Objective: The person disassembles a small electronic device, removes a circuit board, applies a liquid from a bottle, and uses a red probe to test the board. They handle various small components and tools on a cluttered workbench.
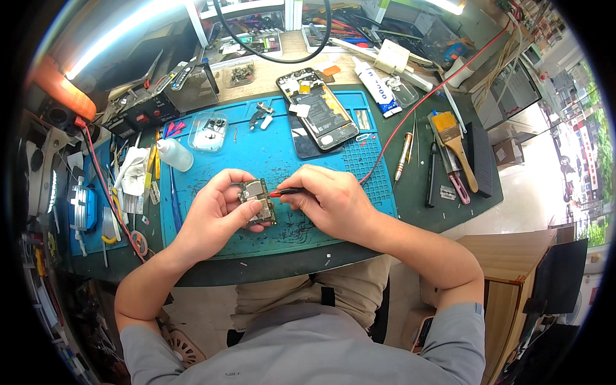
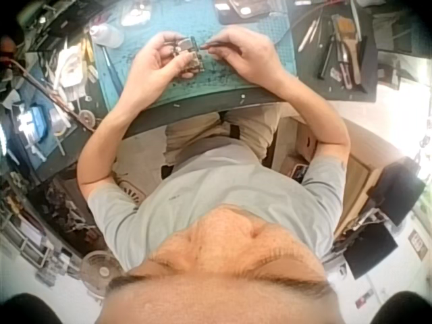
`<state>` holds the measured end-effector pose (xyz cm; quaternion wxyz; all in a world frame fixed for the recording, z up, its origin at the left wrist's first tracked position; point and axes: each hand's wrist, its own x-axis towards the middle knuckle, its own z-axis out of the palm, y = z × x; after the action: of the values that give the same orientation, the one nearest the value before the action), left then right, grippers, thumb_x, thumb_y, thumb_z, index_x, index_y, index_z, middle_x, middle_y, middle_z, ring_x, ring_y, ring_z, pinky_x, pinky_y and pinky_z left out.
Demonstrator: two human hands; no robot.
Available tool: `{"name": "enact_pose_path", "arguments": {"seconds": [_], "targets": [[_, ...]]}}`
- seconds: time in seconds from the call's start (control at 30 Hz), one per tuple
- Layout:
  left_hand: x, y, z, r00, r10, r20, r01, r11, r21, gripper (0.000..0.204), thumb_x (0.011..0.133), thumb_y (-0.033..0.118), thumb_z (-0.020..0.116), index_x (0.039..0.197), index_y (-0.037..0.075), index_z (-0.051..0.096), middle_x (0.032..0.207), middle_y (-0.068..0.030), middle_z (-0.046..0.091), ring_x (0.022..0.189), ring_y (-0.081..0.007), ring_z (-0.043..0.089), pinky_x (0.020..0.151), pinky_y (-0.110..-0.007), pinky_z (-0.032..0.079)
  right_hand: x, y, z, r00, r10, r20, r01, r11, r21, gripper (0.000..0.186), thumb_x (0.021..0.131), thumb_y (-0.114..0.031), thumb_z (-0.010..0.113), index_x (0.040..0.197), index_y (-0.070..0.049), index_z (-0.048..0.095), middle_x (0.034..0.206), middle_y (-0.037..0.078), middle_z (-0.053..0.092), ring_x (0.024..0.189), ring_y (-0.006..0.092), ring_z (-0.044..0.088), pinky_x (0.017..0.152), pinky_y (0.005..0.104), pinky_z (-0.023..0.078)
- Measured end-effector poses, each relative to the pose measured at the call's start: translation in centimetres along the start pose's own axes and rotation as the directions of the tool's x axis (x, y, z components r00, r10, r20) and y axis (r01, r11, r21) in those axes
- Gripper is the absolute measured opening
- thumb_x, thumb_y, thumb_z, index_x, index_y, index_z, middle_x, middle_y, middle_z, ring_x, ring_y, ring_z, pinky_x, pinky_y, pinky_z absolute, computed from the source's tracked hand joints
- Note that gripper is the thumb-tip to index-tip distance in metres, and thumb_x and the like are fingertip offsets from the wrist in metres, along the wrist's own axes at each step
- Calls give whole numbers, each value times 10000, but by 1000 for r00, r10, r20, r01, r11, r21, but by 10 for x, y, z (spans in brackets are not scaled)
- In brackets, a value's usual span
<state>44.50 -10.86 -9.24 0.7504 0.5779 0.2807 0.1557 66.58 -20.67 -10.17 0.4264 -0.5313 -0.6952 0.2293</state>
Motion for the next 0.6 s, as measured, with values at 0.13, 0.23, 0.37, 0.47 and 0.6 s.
{"name": "enact_pose_path", "arguments": {"seconds": [0.13,0.23,0.37,0.47,0.6], "targets": [[0,0,0,1000,6,6,-6,1000,1,302,1025,34,610,1272,-30,450,1046,-105,680,960,-144,701,799,-295,636,0,1,1,1000,-3,-7,3,1000,-1,157,897,35,717,1050,1,698,884,99,698,758,177,734,655,289,594],[-1,0,0,1000,11,9,-11,1000,-2,300,1026,35,609,1273,-28,452,1048,-102,679,966,-136,694,801,-296,638,0,0,1,1000,8,-9,-8,1000,-5,153,893,11,734,1042,-8,705,880,101,700,769,191,729,655,301,586],[-1,-1,-1,1000,17,-1,-17,1000,-13,297,1027,37,610,1272,-29,456,1052,-90,676,973,-131,688,810,-300,638,2,-3,-2,999,-35,-12,34,997,-75,188,884,-29,762,1067,-26,720,887,102,706,792,218,718,663,325,569],[-2,0,1,999,44,-25,-45,999,-24,278,1024,37,617,1256,-31,480,1051,-83,683,978,-125,686,814,-303,626,3,-4,-1,991,-98,-92,93,994,-62,238,861,-39,785,1093,-44,737,904,100,709,797,232,704,663,335,559],[-6,-4,4,969,219,-114,-185,950,252,186,995,16,648,1163,-16,574,1043,-84,714,976,-122,688,803,-304,594,7,-4,-10,940,-291,-177,251,943,-217,335,804,-5,801,1130,-70,758,932,82,689,772,215,660,651,335,545]]}}
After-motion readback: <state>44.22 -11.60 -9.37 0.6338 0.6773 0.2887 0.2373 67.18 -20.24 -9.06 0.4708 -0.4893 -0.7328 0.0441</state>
